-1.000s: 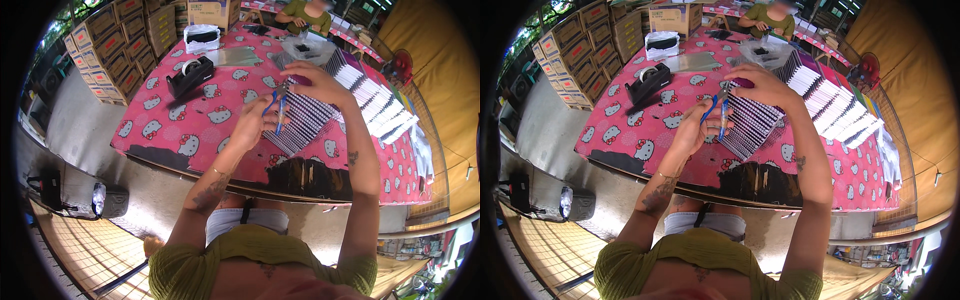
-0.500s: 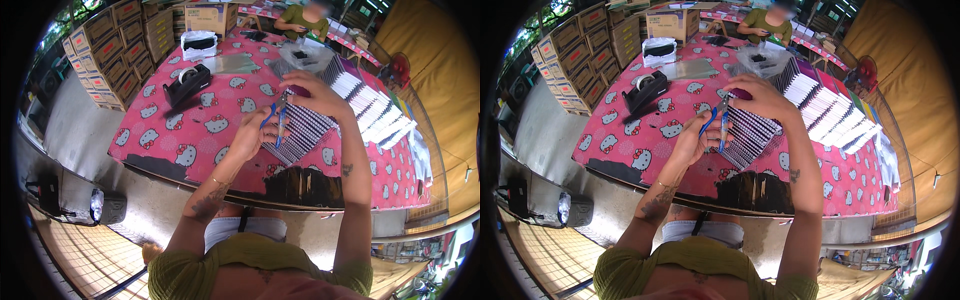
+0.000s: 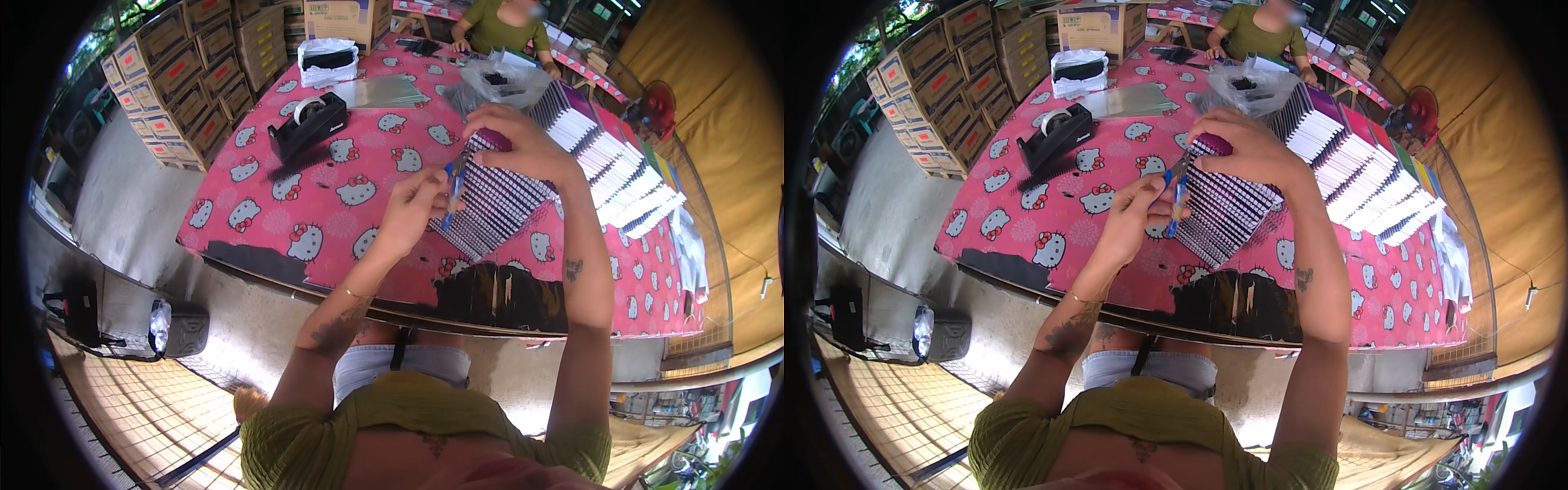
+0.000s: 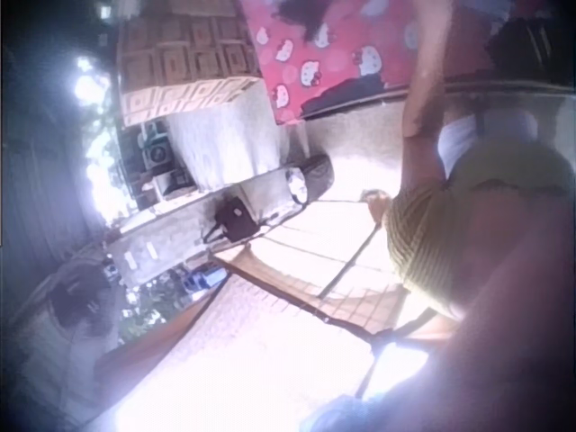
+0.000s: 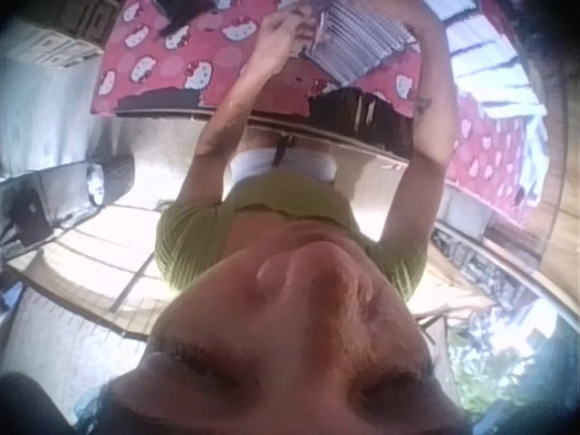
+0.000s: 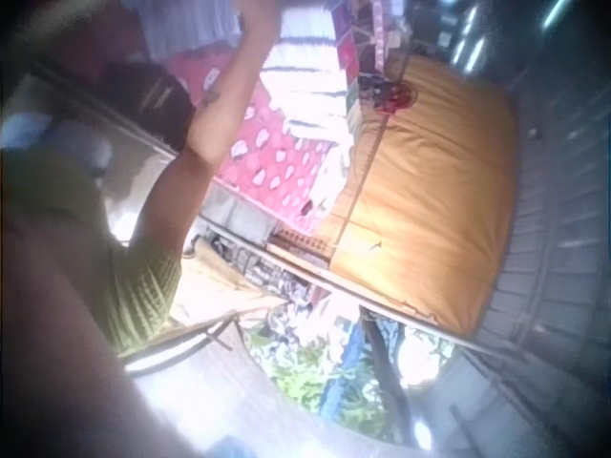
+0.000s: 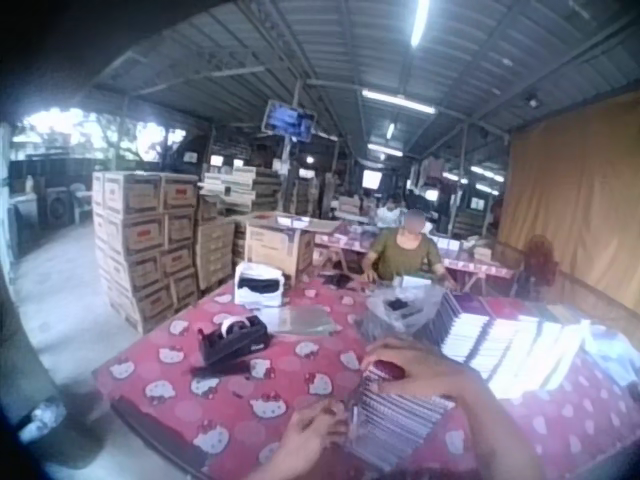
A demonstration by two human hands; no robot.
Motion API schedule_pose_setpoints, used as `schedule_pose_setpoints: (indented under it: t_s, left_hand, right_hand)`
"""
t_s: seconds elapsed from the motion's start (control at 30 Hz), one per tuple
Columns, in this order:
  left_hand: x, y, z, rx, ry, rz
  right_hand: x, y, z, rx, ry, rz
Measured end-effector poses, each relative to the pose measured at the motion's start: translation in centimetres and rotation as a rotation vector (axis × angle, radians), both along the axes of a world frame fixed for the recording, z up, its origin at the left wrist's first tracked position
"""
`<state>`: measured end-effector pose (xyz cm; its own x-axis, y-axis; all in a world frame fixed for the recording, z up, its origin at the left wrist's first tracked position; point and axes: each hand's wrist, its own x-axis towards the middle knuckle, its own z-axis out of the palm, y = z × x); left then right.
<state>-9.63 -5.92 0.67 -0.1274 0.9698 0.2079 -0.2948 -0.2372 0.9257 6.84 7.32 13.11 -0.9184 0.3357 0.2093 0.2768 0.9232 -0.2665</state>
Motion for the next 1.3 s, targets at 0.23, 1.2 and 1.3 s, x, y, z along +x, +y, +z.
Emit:
schedule_pose_setpoints:
  t_s: [0.23, 1.2, 1.3]
  left_hand:
    - [-0.3, -0.2, -0.7, 0.005, -0.234, -0.06]
    - [0.6, 0.5, -0.9, 0.021, 0.028, 0.053]
    - [0.2, 0.4, -1.6, 0.009, -0.047, 0.043]
  right_hand:
    - [-0.2, 0.1, 1.2, -0.07, -0.104, -0.028]
    - [-0.4, 1.3, -0.1, -0.012, -0.031, 0.011]
    - [-0.3, 1.4, 0.0, -0.072, -0.037, -0.015]
